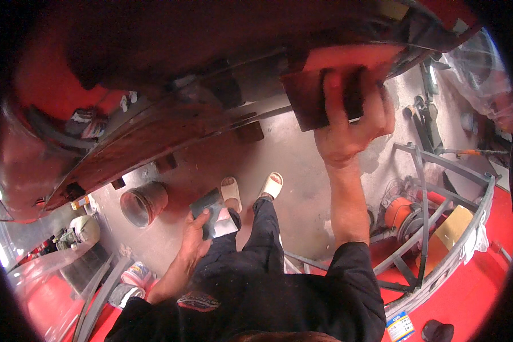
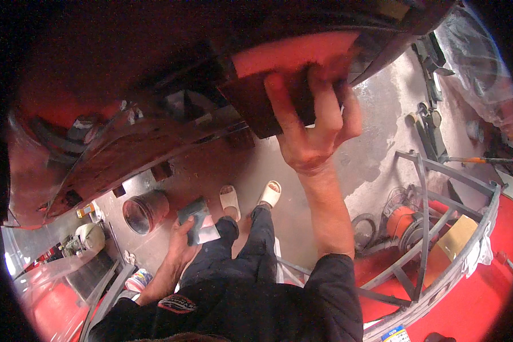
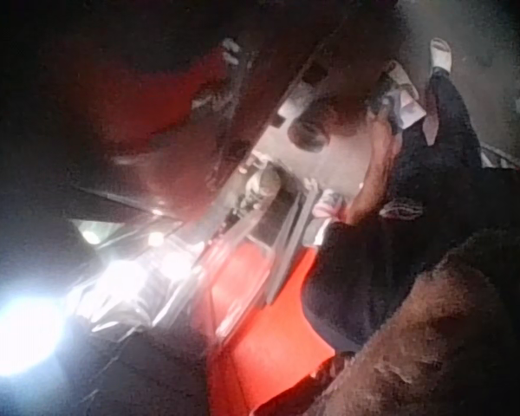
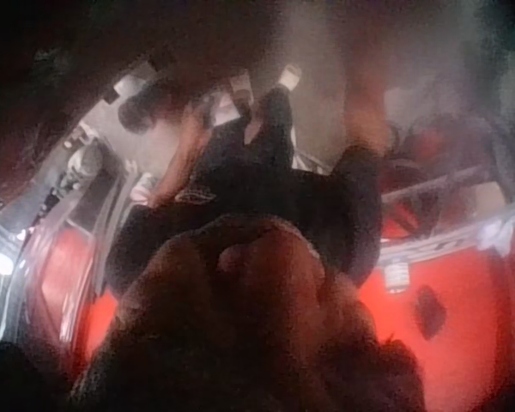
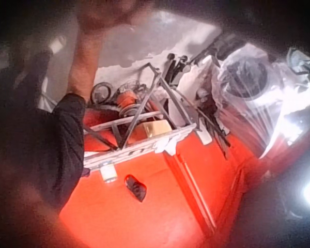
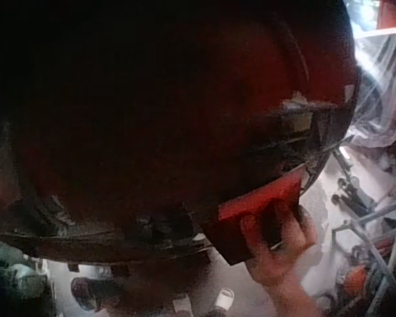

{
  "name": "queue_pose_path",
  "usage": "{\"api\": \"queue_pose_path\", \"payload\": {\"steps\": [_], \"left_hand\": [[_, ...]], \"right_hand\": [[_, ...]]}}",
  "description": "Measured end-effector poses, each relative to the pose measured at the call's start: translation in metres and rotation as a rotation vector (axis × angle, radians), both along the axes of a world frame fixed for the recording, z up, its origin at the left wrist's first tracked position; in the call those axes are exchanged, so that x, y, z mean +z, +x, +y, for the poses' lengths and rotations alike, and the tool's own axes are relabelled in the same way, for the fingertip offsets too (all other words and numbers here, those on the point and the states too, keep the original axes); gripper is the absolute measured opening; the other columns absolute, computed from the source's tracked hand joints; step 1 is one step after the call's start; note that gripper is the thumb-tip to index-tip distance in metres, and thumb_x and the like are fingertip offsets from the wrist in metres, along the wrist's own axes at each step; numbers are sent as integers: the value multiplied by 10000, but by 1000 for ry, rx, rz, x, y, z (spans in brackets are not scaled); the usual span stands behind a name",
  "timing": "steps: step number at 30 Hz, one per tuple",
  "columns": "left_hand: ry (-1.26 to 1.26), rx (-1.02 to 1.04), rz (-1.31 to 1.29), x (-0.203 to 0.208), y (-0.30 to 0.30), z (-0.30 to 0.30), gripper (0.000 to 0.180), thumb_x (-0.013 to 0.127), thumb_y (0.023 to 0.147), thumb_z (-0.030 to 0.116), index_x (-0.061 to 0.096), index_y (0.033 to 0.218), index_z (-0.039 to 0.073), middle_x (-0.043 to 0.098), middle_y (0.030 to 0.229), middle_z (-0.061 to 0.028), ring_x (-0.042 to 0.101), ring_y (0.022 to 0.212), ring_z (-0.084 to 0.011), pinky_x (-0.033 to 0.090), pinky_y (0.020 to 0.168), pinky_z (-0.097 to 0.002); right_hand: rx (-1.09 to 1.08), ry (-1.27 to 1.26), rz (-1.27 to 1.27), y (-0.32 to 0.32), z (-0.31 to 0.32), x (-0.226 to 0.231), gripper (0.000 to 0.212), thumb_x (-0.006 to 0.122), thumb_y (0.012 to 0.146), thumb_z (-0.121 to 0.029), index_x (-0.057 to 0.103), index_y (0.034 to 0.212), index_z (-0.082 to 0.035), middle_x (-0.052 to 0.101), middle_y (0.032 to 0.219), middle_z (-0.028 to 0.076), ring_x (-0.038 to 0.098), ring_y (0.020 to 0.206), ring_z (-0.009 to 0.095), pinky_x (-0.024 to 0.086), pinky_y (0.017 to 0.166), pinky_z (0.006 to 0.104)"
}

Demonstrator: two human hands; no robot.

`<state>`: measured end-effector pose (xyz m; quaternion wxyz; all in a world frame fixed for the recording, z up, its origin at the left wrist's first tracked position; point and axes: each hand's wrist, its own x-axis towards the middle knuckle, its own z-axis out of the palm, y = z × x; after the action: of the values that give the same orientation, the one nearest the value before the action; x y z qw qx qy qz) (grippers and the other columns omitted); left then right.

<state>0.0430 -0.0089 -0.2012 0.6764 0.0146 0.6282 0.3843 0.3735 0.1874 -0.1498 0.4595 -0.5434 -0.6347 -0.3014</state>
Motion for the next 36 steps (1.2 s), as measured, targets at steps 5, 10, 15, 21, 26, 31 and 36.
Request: {"api": "queue_pose_path", "payload": {"steps": [5, 10, 15, 21, 26, 31, 36], "left_hand": [[136, 4, -26, 29, 14, 17, 322, 597, 993, 122, 527, 1303, 69, 635, 1221, -80, 628, 1112, -228, 509, 996, -412], [408, -90, 77, 56, 31, 43, 335, 505, 1051, 244, 518, 1319, 43, 630, 1227, -91, 620, 1123, -218, 501, 990, -377], [543, -335, 144, 94, 72, 73, 401, 435, 1074, 293, 546, 1306, -14, 679, 1119, -130, 663, 1011, -229, 534, 919, -371], [898, -581, 517, 102, 99, 78, 371, 496, 1044, 245, 606, 1246, -46, 696, 1046, -125, 645, 933, -222, 515, 856, -370], [544, -157, 372, 106, 95, 96, 326, 587, 1003, 169, 570, 1245, -48, 647, 1152, -111, 614, 983, -193, 513, 877, -365], [331, -219, 113, 90, 102, 83, 306, 570, 1013, 171, 558, 1262, -5, 653, 1155, -102, 648, 1020, -216, 532, 925, -381], [171, -207, -338, 75, 84, 80, 317, 534, 1022, 149, 522, 1308, 12, 655, 1180, -118, 666, 1065, -245, 555, 928, -406]], "right_hand": [[22, 1, -25, 5, -10, -47, 355, 704, 781, -123, 794, 1112, -216, 556, 1372, 111, 406, 1269, 349, 418, 1040, 386], [34, -335, 49, -5, -59, -30, 349, 724, 784, -176, 781, 1127, -148, 606, 1312, 125, 467, 1220, 341, 415, 1024, 401], [291, -709, 94, -31, -128, 15, 473, 682, 789, -244, 712, 1242, -114, 636, 1246, 116, 566, 1096, 328, 441, 950, 433], [530, -841, 158, -52, -172, 29, 461, 653, 799, -225, 693, 1255, -166, 638, 1219, 52, 578, 1067, 266, 451, 836, 429], [609, -963, 57, -39, -186, 33, 476, 661, 779, -177, 690, 1254, -194, 626, 1223, 41, 567, 1039, 263, 457, 820, 425], [711, -732, 230, -49, -183, 49, 459, 653, 795, -143, 694, 1247, -218, 611, 1253, 89, 534, 1122, 307, 513, 962, 460], [692, -705, 278, -44, -182, 9, 435, 671, 808, -138, 700, 1236, -210, 615, 1250, 107, 525, 1179, 337, 501, 1040, 510]]}}
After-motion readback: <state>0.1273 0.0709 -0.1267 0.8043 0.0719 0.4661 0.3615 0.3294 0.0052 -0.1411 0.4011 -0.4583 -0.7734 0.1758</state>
